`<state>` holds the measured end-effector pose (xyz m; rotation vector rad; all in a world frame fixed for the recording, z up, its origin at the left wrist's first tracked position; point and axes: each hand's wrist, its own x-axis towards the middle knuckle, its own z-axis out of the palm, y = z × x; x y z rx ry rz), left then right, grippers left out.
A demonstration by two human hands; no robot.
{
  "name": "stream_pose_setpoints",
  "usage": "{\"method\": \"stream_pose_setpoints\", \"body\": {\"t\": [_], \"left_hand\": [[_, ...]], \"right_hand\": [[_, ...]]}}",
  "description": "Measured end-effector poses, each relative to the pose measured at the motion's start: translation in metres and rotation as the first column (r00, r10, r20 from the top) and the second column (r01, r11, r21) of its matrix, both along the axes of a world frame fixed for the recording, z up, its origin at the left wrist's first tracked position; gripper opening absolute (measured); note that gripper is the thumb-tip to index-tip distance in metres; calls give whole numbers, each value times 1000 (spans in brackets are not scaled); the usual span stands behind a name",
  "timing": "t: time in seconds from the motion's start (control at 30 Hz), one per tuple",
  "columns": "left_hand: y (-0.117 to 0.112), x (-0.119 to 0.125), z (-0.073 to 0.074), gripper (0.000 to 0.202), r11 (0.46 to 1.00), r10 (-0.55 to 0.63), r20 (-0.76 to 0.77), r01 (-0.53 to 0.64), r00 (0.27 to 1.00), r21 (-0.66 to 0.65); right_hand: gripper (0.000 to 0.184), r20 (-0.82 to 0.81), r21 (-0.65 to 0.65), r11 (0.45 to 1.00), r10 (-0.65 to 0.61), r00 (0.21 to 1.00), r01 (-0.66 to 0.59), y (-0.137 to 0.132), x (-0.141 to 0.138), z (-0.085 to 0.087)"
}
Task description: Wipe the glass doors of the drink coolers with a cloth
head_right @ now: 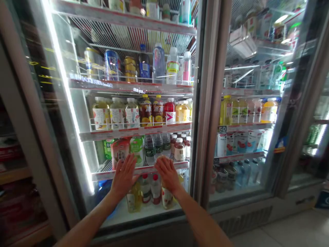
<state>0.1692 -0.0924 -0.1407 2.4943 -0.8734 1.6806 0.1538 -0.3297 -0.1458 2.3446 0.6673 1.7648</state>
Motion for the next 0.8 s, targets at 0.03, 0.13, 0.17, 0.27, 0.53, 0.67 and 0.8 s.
{"method": "stream_pose_setpoints", "body": {"t": [0.03, 0.13, 0.17, 0.27, 0.53, 0.67, 0.8], "left_hand": [[2, 1, 0, 72, 1000, 5, -9, -5, 1000, -1], [6, 3, -1, 71, 1000, 18, -26, -18, 1000, -10], [7, 3, -1, 71, 1000, 23, -29, -23, 999, -12], [8, 2, 0, 68, 999, 47, -35, -48, 998, -7], [23, 3, 5, 70, 998, 43, -9, -44, 999, -47], [36, 5, 8, 76, 994, 77, 5, -76, 997, -73], [53, 5, 11, 79, 992, 93, 46, -88, 995, -85]], "right_hand": [[48, -25, -50, 999, 12, 1000, -13, 4, -1, -5], [49, -24, -53, 998, 15, 1000, -16, 11, 2, 10], [49, -4, -13, 1000, 7, 1000, -7, 13, 4, 19], [50, 21, 77, 997, -6, 1000, 4, 23, 8, 29], [49, -32, -99, 992, 76, 997, -79, 44, 9, 30], [49, 15, 16, 999, 49, 999, -49, 60, 13, 51], [44, -76, -294, 938, 171, 982, -186, 76, 11, 40]]}}
